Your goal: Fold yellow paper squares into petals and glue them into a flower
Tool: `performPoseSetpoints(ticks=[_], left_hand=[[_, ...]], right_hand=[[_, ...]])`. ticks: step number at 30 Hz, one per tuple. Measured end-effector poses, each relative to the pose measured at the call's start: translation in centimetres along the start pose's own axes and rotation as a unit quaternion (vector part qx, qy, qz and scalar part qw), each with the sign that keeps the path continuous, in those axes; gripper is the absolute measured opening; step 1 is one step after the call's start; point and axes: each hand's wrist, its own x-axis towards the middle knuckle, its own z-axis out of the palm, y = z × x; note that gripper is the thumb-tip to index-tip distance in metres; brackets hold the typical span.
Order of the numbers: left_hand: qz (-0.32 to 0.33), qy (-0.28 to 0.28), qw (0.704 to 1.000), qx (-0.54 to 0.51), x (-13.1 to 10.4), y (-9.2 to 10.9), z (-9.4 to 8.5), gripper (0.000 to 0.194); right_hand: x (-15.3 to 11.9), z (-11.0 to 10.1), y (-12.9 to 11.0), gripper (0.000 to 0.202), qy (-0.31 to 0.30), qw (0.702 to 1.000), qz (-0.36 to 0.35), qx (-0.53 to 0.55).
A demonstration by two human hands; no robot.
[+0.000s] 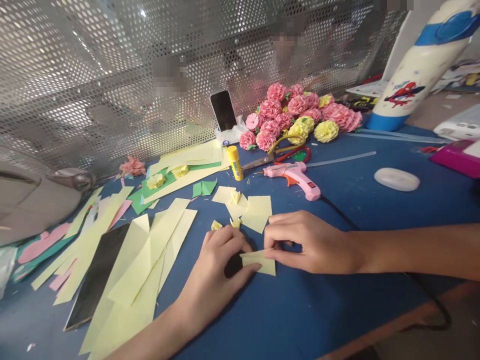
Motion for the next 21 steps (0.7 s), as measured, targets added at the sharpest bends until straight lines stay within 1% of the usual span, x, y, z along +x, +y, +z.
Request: performPoseSetpoints(ticks=[2,6,10,13,15,17,18,21], left_hand=[[-0.016,0.021,0.999,-0.019,0.0,0.2,0.1,0.013],[-0.044,0.052,0.997,-0.033,-0.2,0.5,0.4,0.008],[-0.039,0.047,0.998,-0.017,-0.1,0.7,0.7,0.009],[-0.012,0.036,0.999,-0.004,0.1,0.8,0.5,0.01],[0.017,0.029,0.999,0.001,0.2,0.9,0.3,0.01],[0.05,0.02,0.999,-0.002,0.1,0.8,0.1,0.009],[0.067,0.013,0.998,-0.005,0.0,0.7,0.1,0.011],[0.126,0.003,0.992,0.006,-0.6,0.2,0.1,0.02]], right_hand=[[-0.1,-0.2,-0.4,0.023,-0.008,0.999,0.017,0.04],[-0.3,-0.1,-0.7,0.028,-0.025,1.0,0.004,0.013],[-0.2,0.0,-0.3,0.019,-0.018,0.999,0.024,-0.018],[0.0,-0.1,0.3,0.014,-0.011,0.998,0.017,-0.065],[0.1,-0.3,0.8,0.012,-0.016,0.996,-0.011,-0.087],[0.3,-0.7,1.3,0.007,-0.035,0.992,-0.061,-0.102],[0.4,-1.0,1.6,0.008,-0.047,0.988,-0.094,-0.109],[0.6,-1.8,2.3,0.019,-0.076,0.97,-0.188,-0.137]])
